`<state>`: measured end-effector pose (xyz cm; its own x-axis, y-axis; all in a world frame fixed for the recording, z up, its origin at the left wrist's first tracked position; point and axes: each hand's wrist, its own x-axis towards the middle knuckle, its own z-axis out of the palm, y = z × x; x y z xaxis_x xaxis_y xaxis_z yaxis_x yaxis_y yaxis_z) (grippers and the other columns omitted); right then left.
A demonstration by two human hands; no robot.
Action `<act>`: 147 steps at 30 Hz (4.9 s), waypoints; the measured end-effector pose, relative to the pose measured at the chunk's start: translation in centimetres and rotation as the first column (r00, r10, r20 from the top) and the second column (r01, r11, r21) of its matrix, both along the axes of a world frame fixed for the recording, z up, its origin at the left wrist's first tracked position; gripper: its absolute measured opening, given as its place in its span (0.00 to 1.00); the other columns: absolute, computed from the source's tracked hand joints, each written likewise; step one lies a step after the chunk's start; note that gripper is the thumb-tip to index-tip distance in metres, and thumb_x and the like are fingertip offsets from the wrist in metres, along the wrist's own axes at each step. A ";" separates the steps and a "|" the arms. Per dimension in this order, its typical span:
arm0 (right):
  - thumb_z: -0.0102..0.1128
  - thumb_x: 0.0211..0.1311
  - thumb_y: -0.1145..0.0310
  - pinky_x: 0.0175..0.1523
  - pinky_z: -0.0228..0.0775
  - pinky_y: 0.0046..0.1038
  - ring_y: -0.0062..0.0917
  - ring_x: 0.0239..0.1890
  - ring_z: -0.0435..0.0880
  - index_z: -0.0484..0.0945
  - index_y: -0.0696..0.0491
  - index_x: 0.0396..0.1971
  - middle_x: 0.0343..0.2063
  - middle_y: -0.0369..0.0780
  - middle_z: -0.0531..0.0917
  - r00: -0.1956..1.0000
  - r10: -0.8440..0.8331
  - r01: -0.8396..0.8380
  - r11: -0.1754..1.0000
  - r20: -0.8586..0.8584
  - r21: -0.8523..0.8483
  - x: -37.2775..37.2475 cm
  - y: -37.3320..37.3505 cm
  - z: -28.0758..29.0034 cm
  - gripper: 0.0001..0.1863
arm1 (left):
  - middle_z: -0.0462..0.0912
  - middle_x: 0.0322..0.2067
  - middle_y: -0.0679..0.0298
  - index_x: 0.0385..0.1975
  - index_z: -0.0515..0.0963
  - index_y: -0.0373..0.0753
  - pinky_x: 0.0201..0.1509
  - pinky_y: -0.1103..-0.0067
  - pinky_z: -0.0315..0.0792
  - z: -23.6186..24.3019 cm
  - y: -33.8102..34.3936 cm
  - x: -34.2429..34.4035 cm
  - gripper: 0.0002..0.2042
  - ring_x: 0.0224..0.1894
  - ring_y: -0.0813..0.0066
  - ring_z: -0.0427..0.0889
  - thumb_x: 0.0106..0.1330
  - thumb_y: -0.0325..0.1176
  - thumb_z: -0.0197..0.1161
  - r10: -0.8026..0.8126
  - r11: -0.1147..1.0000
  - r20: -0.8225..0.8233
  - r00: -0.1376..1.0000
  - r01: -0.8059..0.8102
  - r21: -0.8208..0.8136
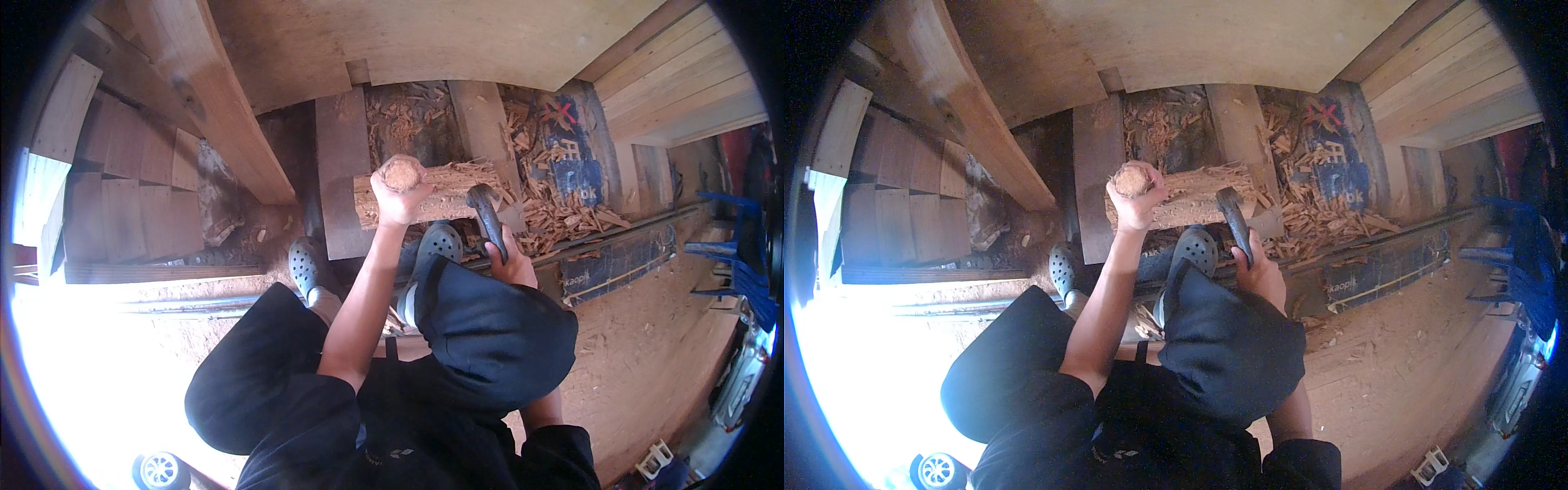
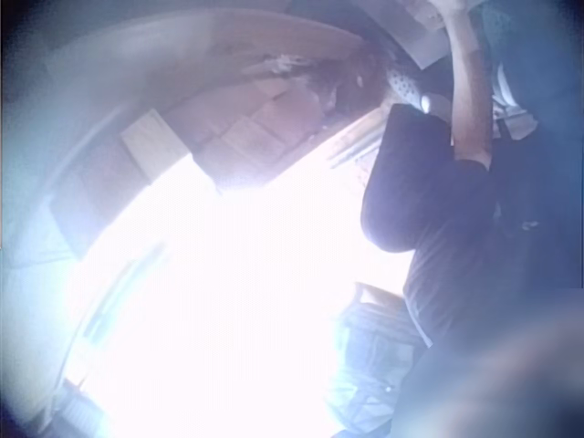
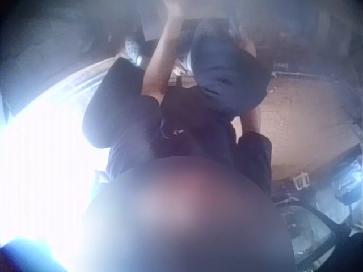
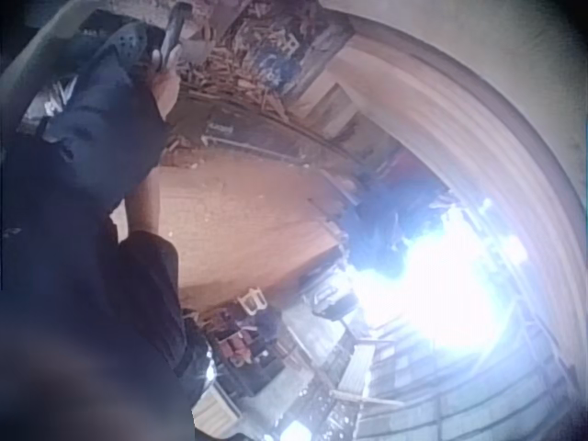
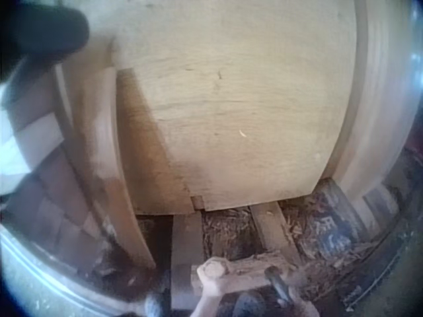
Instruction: The person sits on the floor and uses a hammer and chisel to carve a small piece of wood. They repeatedly strike the chisel to remove wood shavings and occasionally adjust the wood piece with their hand.
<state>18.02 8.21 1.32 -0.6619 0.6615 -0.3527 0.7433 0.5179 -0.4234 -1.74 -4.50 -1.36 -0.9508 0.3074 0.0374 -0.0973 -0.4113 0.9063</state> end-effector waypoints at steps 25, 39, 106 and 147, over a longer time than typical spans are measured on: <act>0.58 0.58 0.73 0.51 0.70 0.26 0.33 0.50 0.80 0.66 0.55 0.59 0.49 0.50 0.78 0.856 0.260 -0.323 0.944 -0.446 -0.070 -2.1 0.0 13.1 0.27 | 0.80 0.25 0.67 0.27 0.77 0.33 0.38 0.82 0.72 0.7 1.4 0.1 0.12 0.29 0.81 0.76 0.38 0.23 0.65 -0.172 0.944 -0.218 0.961 0.097 -0.314; 0.55 0.58 0.74 0.44 0.74 0.28 0.33 0.37 0.85 0.68 0.54 0.59 0.42 0.48 0.82 0.792 0.527 -0.509 0.849 -0.308 0.145 -0.9 0.1 15.7 0.25 | 0.79 0.20 0.58 0.22 0.76 0.32 0.31 0.79 0.72 1.0 2.1 0.7 0.10 0.23 0.76 0.79 0.37 0.26 0.66 -0.082 0.967 -0.333 0.939 -0.005 -0.253; 0.49 0.66 0.70 0.60 0.58 0.23 0.28 0.57 0.71 0.61 0.59 0.62 0.55 0.48 0.73 0.929 -0.286 0.134 0.851 -0.235 -0.508 0.7 0.3 0.0 0.25 | 0.80 0.37 0.61 0.35 0.77 0.35 0.49 0.77 0.69 2.7 -0.7 -1.4 0.25 0.43 0.73 0.78 0.36 0.36 0.79 -0.355 0.928 -0.457 0.815 0.251 -0.274; 0.45 0.68 0.51 0.43 0.69 0.45 0.55 0.46 0.73 0.55 0.34 0.65 0.38 0.58 0.78 0.983 -0.014 -0.015 0.988 -0.183 -0.152 2.5 1.0 -3.1 0.27 | 0.77 0.20 0.65 0.21 0.71 0.37 0.28 0.80 0.71 2.3 -2.8 0.0 0.13 0.22 0.79 0.74 0.42 0.15 0.69 0.271 0.962 -0.031 0.962 -0.272 -0.015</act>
<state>20.52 9.18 -1.79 -0.7247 0.6091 -0.3221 0.6458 0.4374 -0.6258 -1.76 -7.33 0.93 -0.9973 0.0388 0.0626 0.0418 -0.4010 0.9151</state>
